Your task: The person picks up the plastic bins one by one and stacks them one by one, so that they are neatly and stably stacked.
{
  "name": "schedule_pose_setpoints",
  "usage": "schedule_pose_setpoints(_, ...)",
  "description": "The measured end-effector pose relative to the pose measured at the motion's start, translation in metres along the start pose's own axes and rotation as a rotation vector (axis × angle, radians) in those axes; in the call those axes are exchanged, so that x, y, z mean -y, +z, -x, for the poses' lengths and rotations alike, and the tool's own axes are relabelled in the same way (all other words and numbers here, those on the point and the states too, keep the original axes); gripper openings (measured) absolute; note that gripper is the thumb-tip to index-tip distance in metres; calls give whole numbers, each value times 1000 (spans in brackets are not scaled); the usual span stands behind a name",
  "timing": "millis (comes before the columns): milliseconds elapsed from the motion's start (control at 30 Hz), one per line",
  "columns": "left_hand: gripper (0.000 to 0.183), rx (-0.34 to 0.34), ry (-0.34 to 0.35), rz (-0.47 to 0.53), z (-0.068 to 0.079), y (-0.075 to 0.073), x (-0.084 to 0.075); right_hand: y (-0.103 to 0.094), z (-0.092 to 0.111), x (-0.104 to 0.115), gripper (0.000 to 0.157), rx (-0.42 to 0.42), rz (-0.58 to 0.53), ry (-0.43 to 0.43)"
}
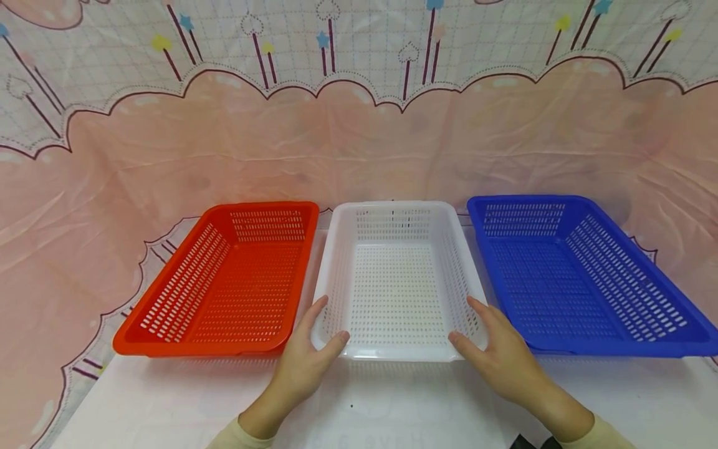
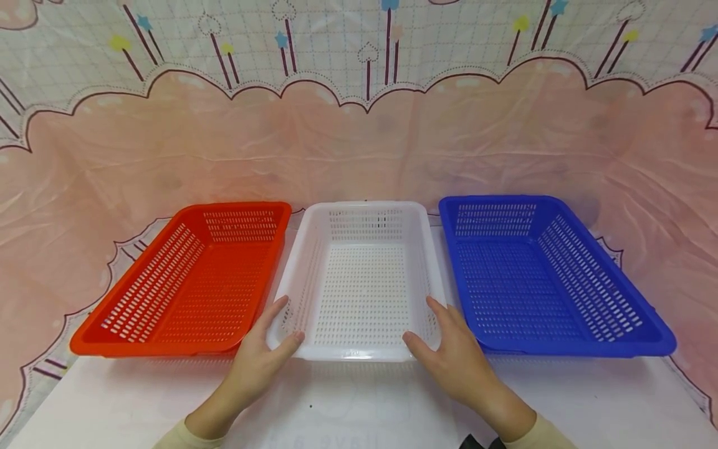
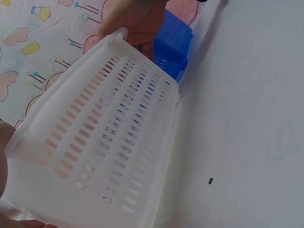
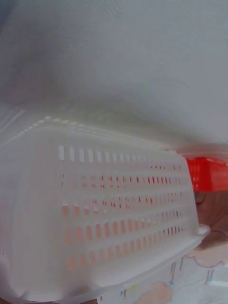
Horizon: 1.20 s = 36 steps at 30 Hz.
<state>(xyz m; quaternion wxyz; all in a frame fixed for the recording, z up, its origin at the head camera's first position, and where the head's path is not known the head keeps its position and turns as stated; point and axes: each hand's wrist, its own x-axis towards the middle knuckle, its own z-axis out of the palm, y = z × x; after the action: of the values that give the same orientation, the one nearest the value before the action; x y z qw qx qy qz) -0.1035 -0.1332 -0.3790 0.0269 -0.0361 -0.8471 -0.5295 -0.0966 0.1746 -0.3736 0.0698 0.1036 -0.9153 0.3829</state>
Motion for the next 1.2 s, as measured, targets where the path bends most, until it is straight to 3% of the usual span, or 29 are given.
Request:
schedule_pose_setpoints(267,71,1,22,8,8,-5,-13,-5,5,8,67,-74,7,-14)
schedule_pose_setpoints(667,73,-53,86,-49,17,-27,-40,-22,7,30,68,-210,-40,-159)
schedule_pose_setpoints(800,73,-70,112,-50,18,-41,-46,-26,4,37,70,-213,-44,-178)
schedule_pose_setpoints(1000,71,-106,141,-76,17,-65,-46,-29,-3,51,68,-141,-96,-184)
schedule_pose_setpoints(1200,69,-137,195,-133,15,-92,-40,-23,-11,62,67,-121,-172,-290)
